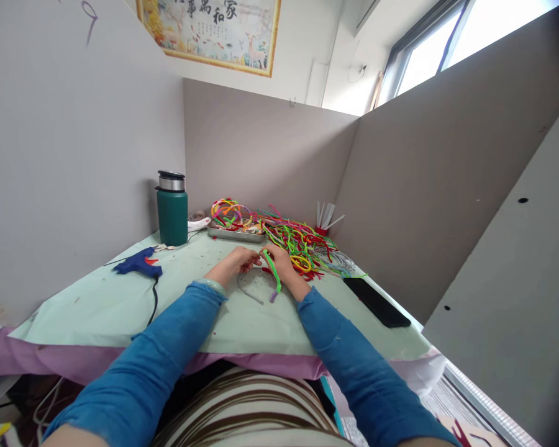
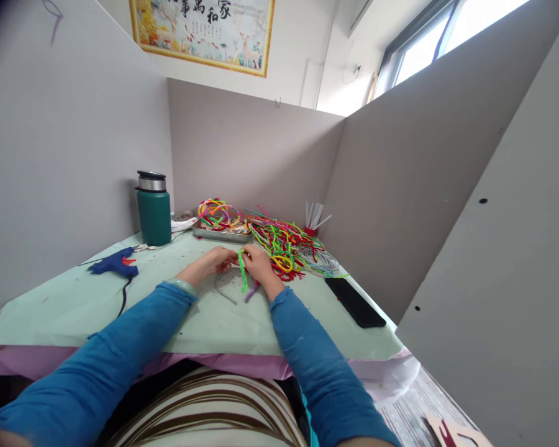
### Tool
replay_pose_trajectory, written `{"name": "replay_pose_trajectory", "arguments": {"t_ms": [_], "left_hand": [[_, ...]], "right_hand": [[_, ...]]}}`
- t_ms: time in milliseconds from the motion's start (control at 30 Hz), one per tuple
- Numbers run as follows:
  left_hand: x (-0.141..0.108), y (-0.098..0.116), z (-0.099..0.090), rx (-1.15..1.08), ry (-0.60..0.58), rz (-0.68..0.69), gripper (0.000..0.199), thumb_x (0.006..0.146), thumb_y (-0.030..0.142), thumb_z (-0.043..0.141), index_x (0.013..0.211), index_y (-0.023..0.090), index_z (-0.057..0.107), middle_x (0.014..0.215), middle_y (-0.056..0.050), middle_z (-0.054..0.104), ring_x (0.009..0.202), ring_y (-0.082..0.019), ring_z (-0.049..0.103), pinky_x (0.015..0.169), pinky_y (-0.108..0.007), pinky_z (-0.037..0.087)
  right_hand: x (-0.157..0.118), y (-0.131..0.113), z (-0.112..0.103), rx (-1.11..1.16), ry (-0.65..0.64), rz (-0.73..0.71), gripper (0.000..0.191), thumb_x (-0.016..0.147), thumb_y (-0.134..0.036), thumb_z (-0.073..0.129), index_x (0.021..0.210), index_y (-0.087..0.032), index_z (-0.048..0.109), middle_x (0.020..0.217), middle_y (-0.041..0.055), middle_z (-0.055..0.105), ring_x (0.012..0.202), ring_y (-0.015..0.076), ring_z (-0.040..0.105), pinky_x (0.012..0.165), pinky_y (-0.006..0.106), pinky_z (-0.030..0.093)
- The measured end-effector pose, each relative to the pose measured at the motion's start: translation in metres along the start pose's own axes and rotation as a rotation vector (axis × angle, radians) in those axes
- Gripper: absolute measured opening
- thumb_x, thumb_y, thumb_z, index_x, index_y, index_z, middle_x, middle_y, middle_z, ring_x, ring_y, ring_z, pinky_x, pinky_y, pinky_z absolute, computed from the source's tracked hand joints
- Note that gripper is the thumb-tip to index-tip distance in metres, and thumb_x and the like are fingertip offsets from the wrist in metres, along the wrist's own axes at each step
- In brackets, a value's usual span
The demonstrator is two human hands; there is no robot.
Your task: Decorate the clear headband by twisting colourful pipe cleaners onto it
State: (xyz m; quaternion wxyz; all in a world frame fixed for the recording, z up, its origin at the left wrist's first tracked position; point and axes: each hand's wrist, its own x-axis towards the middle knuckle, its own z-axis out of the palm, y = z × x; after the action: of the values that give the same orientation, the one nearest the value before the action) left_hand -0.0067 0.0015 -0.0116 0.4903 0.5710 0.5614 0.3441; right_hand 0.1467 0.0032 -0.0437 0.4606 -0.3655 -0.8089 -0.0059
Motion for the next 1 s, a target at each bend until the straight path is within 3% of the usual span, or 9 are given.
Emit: {"name": "replay_pose_trajectory", "arguments": {"t_ms": [133,433,833,1000], "left_hand": [[0.0044,-0.0016,-0.0014,-0.089,-0.053,-0.09,0.01,0.081,0.022,0.054,0.075,0.016,0.059,0.065,-0.003,0.064,0.04,-0.006,0.039,0.04,-0.019,0.033],[0.0,-0.0003,-0.0024,-0.189,-0.06,-0.097,0.011,0.08,0.019,0.053,0.072,0.015,0.06,0.068,-0.004,0.065,0.04,-0.005,0.037,0.042,-0.02,0.033],[0.0,-0.0001,-0.0019,-0.184,-0.057,-0.079,0.013,0.08,0.02,0.051,0.068,0.015,0.056,0.06,-0.001,0.058,0.041,-0.005,0.036,0.04,-0.019,0.029],[-0.0046,0.0018,0.0008,-0.077,-0.006,-0.031,0.014,0.079,0.021,0.054,0.065,0.015,0.055,0.062,-0.001,0.059,0.041,-0.006,0.036,0.04,-0.02,0.028]], "right_hand": [[-0.0002,-0.0018,-0.0011,0.016,-0.004,0.007,0.018,0.084,-0.019,0.048,0.083,-0.019,0.066,0.082,0.0043,0.064,0.075,0.0163,0.055,0.071,0.026,0.041],[-0.0009,-0.0042,-0.0026,0.065,-0.02,0.039,0.017,0.085,-0.022,0.049,0.084,-0.02,0.066,0.084,0.0043,0.065,0.077,0.0166,0.055,0.074,0.027,0.042],[-0.0008,0.0009,0.0003,0.059,-0.037,0.007,0.022,0.089,-0.032,0.048,0.083,-0.019,0.066,0.084,0.005,0.065,0.077,0.0162,0.055,0.073,0.026,0.042],[-0.0007,-0.0018,0.0006,0.048,-0.03,0.015,0.023,0.089,-0.032,0.048,0.08,-0.019,0.064,0.082,0.0043,0.064,0.076,0.016,0.055,0.071,0.026,0.041]]}}
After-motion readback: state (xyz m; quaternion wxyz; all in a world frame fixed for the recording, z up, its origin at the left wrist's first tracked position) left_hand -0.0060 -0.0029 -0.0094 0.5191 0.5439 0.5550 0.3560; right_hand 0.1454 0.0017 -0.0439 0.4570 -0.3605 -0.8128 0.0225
